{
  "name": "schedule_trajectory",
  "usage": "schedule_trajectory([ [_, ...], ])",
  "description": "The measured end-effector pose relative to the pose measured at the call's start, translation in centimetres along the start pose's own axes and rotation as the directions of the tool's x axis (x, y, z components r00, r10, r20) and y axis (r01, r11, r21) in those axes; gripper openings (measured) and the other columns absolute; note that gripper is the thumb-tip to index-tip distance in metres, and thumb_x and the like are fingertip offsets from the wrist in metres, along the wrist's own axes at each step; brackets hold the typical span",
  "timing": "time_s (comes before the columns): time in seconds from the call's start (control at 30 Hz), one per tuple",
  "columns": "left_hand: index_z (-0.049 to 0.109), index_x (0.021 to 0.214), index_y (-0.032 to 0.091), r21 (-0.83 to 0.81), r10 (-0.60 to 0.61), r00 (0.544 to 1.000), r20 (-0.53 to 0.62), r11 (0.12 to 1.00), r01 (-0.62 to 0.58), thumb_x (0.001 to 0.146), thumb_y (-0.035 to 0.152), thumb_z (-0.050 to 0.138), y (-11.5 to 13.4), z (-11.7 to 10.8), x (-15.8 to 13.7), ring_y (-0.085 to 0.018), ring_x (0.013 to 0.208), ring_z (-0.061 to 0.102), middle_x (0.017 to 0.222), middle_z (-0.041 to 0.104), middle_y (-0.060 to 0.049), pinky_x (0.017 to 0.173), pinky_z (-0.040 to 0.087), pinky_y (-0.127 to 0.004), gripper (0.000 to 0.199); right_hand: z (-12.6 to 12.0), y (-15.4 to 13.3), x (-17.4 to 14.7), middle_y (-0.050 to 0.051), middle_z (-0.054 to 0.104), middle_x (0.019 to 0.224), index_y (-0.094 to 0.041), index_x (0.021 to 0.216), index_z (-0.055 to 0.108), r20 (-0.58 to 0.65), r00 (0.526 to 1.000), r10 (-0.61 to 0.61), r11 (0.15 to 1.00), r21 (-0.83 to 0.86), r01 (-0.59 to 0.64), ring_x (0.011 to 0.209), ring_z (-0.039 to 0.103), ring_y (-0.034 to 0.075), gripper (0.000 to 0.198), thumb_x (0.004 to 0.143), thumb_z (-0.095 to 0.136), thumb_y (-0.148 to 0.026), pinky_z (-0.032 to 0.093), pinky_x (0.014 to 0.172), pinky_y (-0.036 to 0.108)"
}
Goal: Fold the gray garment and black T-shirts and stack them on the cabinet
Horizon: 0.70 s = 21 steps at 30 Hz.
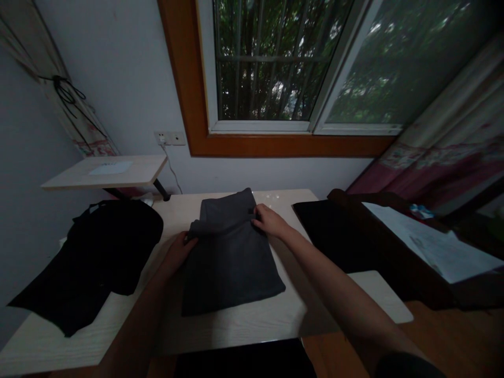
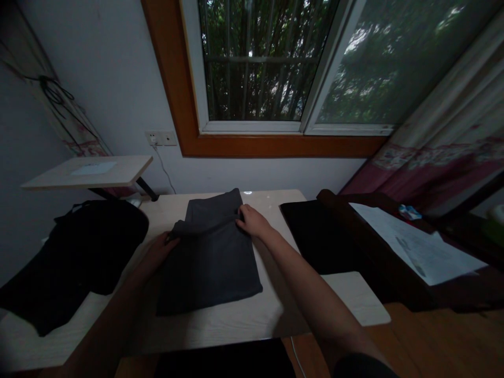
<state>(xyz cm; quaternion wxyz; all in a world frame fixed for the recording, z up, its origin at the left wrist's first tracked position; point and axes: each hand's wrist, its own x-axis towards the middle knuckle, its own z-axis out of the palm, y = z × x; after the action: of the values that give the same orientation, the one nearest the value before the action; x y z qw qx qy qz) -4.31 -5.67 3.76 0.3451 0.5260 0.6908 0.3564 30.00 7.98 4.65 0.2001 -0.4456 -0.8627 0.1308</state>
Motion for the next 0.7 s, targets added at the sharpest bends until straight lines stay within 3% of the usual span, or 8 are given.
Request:
schedule_trajectory([
  [0.1, 0.064, 0.112, 0.019, -0.042, -0.020, 0.999, -0.033, 0.999, 0.019, 0.080, 0.046, 0.062, 0.7, 0.0, -0.4, -0.031, 0.113, 0.068, 0.117, 0.074, -0.010, 0.095, 0.055, -0.041, 0.042, 1.6, 0.4, -0.3, 0.007, 0.066, 0.100, -0.017, 0.121, 0.052, -0.043, 0.991, 0.130, 0.980, 0.156, -0.122, 0.088, 0.062, 0.019, 0.035, 0.089, 0.062, -0.023, 0.046, 0.080, 0.029],
  [0.2, 0.063, 0.113, 0.020, -0.110, -0.069, 0.997, -0.037, 0.992, 0.064, 0.082, 0.049, 0.062, 0.7, 0.1, -0.1, -0.029, 0.108, 0.071, 0.113, 0.075, -0.009, 0.090, 0.057, -0.038, 0.043, 2.8, 0.4, -0.8, 0.003, 0.068, 0.091, -0.020, 0.135, 0.045, -0.049, 0.965, 0.259, 0.931, 0.277, -0.236, 0.081, 0.065, 0.018, 0.046, 0.093, 0.060, -0.030, 0.046, 0.073, 0.027],
  [0.33, 0.055, 0.130, 0.021, -0.234, -0.119, 0.993, -0.009, 0.965, 0.114, 0.083, 0.054, 0.066, -0.3, 0.4, 1.3, -0.025, 0.095, 0.073, 0.109, 0.075, -0.010, 0.081, 0.058, -0.036, 0.058, 3.6, 0.2, -1.3, 0.002, 0.069, 0.086, -0.022, 0.140, 0.044, -0.016, 0.939, 0.343, 0.895, 0.310, -0.321, 0.078, 0.067, 0.020, 0.057, 0.091, 0.064, -0.043, 0.046, 0.069, 0.027],
  [0.47, 0.047, 0.141, 0.023, -0.268, -0.080, 0.997, 0.001, 0.960, 0.078, 0.080, 0.061, 0.067, -1.3, 0.6, 3.1, -0.024, 0.086, 0.072, 0.103, 0.074, -0.009, 0.075, 0.056, -0.036, 0.074, 4.0, 0.3, -1.4, 0.001, 0.068, 0.086, -0.023, 0.143, 0.042, 0.004, 0.933, 0.360, 0.884, 0.317, -0.343, 0.077, 0.066, 0.020, 0.065, 0.086, 0.070, -0.037, 0.045, 0.067, 0.027],
  [0.6, 0.060, 0.123, 0.024, -0.242, -0.017, 1.000, -0.003, 0.970, 0.016, 0.081, 0.065, 0.061, -1.3, 0.7, 4.3, -0.024, 0.091, 0.069, 0.103, 0.071, -0.006, 0.078, 0.053, -0.035, 0.059, 4.5, 0.7, -2.0, -0.002, 0.066, 0.084, -0.024, 0.140, 0.044, -0.027, 0.938, 0.346, 0.856, 0.418, -0.303, 0.078, 0.065, 0.018, 0.059, 0.086, 0.067, -0.032, 0.046, 0.070, 0.027],
  [0.7, 0.061, 0.111, 0.023, -0.207, 0.012, 1.000, 0.012, 0.978, -0.009, 0.077, 0.062, 0.063, -0.8, 0.6, 4.5, -0.023, 0.091, 0.066, 0.099, 0.070, -0.004, 0.077, 0.052, -0.033, 0.052, 5.1, 0.8, -2.6, -0.003, 0.064, 0.083, -0.024, 0.139, 0.044, -0.078, 0.942, 0.327, 0.843, 0.474, -0.254, 0.077, 0.064, 0.017, 0.056, 0.087, 0.064, -0.033, 0.046, 0.073, 0.028],
])
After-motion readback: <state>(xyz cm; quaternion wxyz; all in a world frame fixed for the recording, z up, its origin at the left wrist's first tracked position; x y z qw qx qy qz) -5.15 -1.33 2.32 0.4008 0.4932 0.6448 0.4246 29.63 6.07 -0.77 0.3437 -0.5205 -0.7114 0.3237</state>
